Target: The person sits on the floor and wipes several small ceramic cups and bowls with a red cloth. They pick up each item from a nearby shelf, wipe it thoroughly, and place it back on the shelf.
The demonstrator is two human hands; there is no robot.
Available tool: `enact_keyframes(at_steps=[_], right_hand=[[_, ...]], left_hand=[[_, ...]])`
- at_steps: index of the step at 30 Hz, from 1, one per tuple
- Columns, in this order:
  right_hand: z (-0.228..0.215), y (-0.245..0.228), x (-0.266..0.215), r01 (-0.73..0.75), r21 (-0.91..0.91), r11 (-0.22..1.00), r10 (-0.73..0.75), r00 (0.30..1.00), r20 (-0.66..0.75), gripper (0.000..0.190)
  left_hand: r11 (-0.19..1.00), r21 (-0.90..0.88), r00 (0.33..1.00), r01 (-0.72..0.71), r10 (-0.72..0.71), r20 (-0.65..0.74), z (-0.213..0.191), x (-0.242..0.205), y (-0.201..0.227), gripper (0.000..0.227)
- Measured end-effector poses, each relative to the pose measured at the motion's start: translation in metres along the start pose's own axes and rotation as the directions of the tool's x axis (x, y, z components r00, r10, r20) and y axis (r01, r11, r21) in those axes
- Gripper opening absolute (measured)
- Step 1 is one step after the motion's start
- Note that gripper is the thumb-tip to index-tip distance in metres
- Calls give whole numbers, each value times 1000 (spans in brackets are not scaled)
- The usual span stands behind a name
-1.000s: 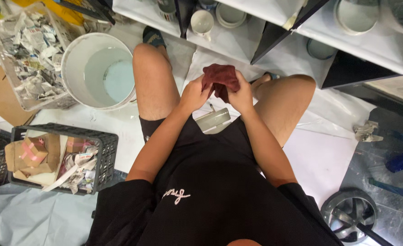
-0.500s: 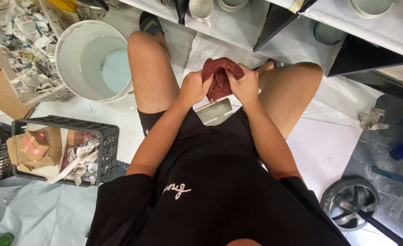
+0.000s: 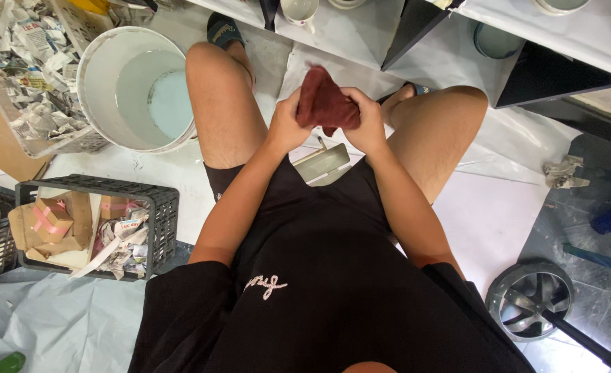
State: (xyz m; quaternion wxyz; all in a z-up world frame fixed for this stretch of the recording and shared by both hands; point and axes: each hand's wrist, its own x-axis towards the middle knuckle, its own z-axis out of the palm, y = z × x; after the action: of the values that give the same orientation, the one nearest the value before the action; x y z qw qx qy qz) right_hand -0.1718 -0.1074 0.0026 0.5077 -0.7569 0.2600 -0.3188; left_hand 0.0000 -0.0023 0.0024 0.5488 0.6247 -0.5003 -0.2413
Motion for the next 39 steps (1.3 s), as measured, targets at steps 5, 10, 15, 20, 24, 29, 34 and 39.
enact_keyframes(at_steps=[5,10,15,20,24,29,34,39], right_hand=[[-1,-1,0,-86,-123,989,76,994,-82,21],[-1,-3,3,-136,-190,972,105,981,-162,17],[-9,8,5,-199,-139,970,155,948,-278,22],[-26,29,8,-53,-432,900,-115,928,-354,25],[-26,28,3,-47,-311,949,-58,946,-320,28],[-12,21,-3,-97,-390,916,6,974,-228,20],[-10,1,-5,-93,-458,884,-9,976,-216,22],[-9,-26,1,117,-450,885,-198,970,-137,44]], left_hand=[[982,105,987,155,-159,35,3,-2,-4,20],[974,212,995,78,-89,43,5,-4,-2,24],[965,87,967,-246,251,-46,-12,-1,-4,51],[987,84,950,-135,153,-272,-15,4,-12,43],[995,15,974,-98,99,-202,-13,7,-6,39],[992,65,994,-109,108,23,1,1,-7,49],[996,80,995,34,-41,87,6,-9,-13,30],[968,-87,956,234,-213,199,9,-13,-43,21]])
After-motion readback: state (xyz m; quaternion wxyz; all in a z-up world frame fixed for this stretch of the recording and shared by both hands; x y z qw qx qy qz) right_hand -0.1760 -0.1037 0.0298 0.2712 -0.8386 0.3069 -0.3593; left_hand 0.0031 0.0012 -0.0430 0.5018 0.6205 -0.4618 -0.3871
